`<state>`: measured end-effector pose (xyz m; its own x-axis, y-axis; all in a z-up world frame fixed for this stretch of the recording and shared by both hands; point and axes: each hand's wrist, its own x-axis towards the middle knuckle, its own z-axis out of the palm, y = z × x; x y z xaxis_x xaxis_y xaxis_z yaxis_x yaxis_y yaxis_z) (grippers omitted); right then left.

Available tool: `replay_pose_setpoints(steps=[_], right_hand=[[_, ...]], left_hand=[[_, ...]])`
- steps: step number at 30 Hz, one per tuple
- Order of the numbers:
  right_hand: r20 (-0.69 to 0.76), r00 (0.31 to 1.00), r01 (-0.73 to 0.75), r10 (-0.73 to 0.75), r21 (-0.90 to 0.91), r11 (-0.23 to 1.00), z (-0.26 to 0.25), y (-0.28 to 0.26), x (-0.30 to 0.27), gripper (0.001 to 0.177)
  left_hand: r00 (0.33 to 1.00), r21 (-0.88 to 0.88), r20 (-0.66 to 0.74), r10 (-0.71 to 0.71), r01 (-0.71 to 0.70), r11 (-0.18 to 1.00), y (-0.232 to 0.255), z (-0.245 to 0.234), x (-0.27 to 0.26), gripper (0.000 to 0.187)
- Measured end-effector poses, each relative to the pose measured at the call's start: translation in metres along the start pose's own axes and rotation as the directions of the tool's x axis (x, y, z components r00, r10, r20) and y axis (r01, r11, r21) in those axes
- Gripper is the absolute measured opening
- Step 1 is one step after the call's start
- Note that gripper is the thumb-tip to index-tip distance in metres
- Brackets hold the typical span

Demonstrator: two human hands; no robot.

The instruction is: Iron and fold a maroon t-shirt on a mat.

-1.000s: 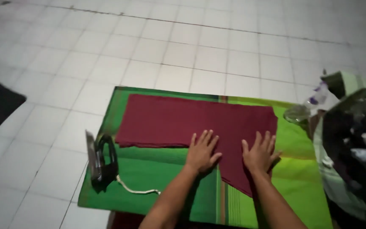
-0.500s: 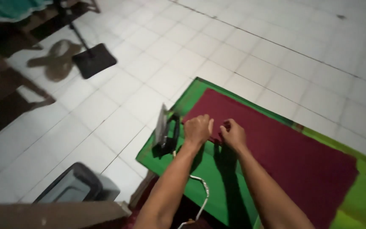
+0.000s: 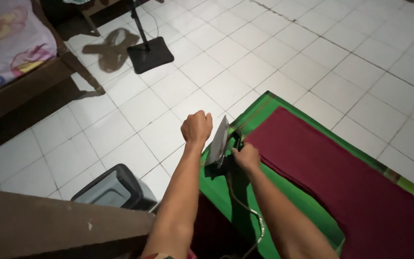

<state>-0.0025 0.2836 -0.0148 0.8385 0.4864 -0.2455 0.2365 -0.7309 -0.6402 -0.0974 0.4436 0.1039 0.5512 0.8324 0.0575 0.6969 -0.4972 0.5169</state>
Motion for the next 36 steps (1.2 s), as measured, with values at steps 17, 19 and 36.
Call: replay_pose_setpoints(steps=[17,19,36], right_hand=[[-0.182,0.982,0.078,-0.054,0.129,0.989,-0.012,-0.029,-0.015,0.061],[-0.253,0.965,0.102,-0.069,0.116,0.988,-0.03,-0.02,-0.019,0.058],[-0.661,0.7,-0.188,0.269,0.194,0.963,-0.226,0.142,-0.08,0.062]], left_hand=[[0.957,-0.319,-0.271,-0.106,0.014,0.948,-0.048,0.035,0.012,0.038],[0.955,-0.35,-0.274,-0.117,0.014,0.937,-0.035,0.033,0.012,0.038],[0.859,-0.392,-0.204,0.47,-0.512,0.764,0.163,0.171,-0.062,0.033]])
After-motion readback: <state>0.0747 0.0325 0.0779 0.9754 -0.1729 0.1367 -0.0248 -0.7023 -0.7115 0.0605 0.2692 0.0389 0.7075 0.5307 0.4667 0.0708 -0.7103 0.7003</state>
